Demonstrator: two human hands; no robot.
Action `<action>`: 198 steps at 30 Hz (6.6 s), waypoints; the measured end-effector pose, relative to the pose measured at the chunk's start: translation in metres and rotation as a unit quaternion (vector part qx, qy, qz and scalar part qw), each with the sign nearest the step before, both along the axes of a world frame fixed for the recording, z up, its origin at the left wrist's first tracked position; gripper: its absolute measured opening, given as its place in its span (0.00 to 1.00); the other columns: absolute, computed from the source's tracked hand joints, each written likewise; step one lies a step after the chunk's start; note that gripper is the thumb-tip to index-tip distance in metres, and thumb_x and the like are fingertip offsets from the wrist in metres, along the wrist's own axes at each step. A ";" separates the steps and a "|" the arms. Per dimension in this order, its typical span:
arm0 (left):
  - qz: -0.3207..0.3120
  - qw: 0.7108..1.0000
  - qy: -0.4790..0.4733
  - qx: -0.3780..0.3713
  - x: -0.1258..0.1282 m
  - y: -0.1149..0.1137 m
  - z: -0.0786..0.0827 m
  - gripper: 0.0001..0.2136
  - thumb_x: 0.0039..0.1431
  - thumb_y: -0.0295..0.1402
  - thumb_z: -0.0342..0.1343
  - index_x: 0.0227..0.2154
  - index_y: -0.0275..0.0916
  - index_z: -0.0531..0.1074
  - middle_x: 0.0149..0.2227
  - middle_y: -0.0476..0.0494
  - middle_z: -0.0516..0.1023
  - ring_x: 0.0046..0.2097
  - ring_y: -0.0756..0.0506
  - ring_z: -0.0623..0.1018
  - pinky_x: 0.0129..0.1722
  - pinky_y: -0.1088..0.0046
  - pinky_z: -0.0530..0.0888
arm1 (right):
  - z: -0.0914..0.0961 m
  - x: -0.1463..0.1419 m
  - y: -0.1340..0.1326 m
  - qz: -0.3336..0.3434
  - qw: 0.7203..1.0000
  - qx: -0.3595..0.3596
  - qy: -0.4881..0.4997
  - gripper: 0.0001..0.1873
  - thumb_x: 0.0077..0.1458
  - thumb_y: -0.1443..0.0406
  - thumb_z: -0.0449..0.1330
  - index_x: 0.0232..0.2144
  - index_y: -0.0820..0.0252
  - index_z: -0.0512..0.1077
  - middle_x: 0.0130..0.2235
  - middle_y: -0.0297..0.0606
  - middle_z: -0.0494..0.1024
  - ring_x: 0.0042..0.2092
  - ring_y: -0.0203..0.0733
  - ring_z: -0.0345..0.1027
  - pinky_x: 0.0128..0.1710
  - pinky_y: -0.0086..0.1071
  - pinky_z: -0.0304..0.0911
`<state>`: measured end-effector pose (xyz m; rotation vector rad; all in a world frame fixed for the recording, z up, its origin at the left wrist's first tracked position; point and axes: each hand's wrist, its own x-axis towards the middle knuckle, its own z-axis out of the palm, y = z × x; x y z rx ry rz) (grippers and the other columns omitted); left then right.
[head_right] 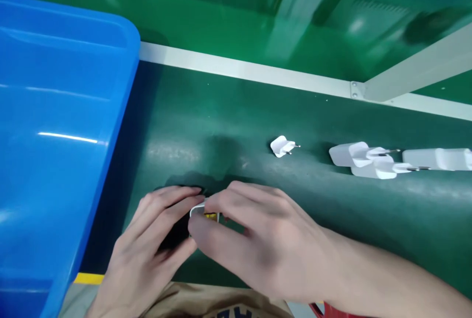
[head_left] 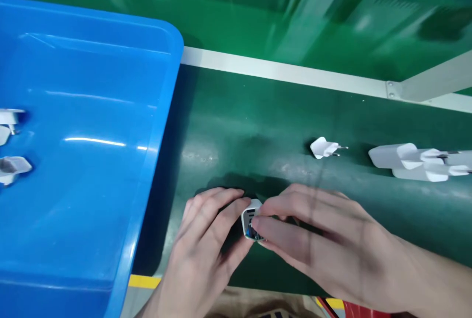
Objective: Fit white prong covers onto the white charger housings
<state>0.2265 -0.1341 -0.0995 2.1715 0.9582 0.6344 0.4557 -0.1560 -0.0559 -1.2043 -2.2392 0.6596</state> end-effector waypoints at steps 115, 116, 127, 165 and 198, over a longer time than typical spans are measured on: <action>0.099 0.978 -0.007 -0.186 0.019 0.003 0.009 0.06 0.61 0.29 0.63 0.38 0.49 0.80 0.51 0.48 0.74 0.56 0.40 0.73 0.56 0.59 0.71 | 0.011 0.080 0.030 -0.135 0.905 -0.077 -0.397 0.12 0.71 0.59 0.56 0.51 0.56 0.72 0.44 0.41 0.73 0.34 0.45 0.73 0.33 0.37 0.67; 0.104 0.976 -0.006 -0.193 0.019 0.002 0.010 0.07 0.61 0.28 0.62 0.38 0.49 0.79 0.51 0.49 0.74 0.56 0.41 0.72 0.57 0.58 0.70 | 0.012 0.076 0.030 -0.134 0.921 -0.068 -0.360 0.10 0.72 0.61 0.55 0.49 0.56 0.73 0.43 0.41 0.74 0.35 0.45 0.74 0.35 0.37 0.67; 0.038 0.997 -0.040 -0.062 0.004 -0.012 -0.010 0.16 0.62 0.36 0.68 0.49 0.46 0.72 0.55 0.47 0.71 0.57 0.41 0.69 0.55 0.61 0.69 | 0.012 -0.006 -0.004 0.013 0.998 -0.013 -0.054 0.06 0.73 0.64 0.57 0.48 0.58 0.72 0.38 0.36 0.78 0.33 0.37 0.70 0.33 0.30 0.63; 0.062 0.995 -0.072 -0.031 0.013 -0.018 -0.012 0.11 0.69 0.32 0.60 0.52 0.43 0.69 0.52 0.47 0.74 0.54 0.42 0.71 0.53 0.60 0.67 | -0.013 -0.008 -0.007 0.066 0.970 0.157 -0.176 0.12 0.63 0.76 0.55 0.49 0.64 0.67 0.30 0.38 0.73 0.29 0.41 0.61 0.28 0.35 0.58; 0.082 0.993 -0.078 -0.037 0.013 -0.019 -0.013 0.14 0.67 0.31 0.62 0.53 0.42 0.71 0.51 0.44 0.75 0.55 0.41 0.71 0.55 0.62 0.68 | 0.001 -0.009 -0.004 0.034 0.996 0.007 -0.078 0.15 0.66 0.73 0.60 0.53 0.57 0.68 0.39 0.40 0.78 0.36 0.47 0.74 0.35 0.40 0.70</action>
